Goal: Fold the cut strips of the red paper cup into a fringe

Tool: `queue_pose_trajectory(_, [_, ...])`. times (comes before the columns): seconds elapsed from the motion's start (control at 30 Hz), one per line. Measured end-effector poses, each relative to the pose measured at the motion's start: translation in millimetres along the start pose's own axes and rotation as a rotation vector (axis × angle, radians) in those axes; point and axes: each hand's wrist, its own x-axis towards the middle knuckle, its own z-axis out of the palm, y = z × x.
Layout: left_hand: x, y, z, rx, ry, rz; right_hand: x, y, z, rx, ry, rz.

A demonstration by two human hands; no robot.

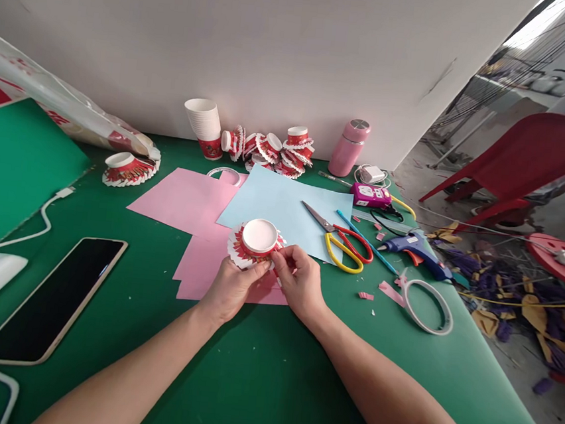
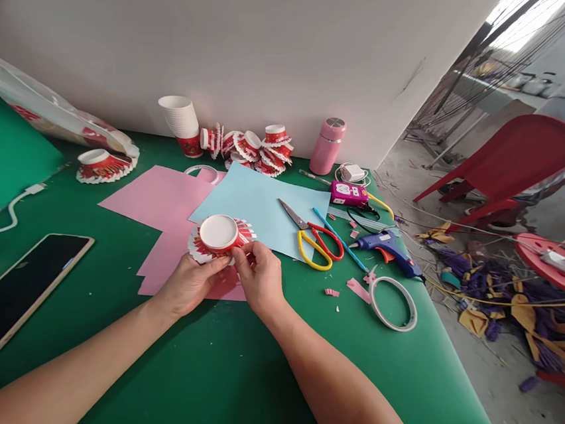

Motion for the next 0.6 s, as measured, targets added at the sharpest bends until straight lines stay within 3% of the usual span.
queue_pose_trajectory(0.17, [1.7,3.5,0.2,-0.024,0.034,-0.021,1.3,-3.7,-2.9,0.207,-0.028,0.04])
queue_pose_trajectory(0.4, [2.5,8.7,1.0,-0.064,-0.029,-0.042,4.5,-2.2,-4.2,0.245,-0.168,0.157])
queue_pose_trajectory(0.6, [3.2,7.5,-3.3,-0.055,-0.052,-0.095,3.4,7.8,2.0,0.448,-0.224,0.178])
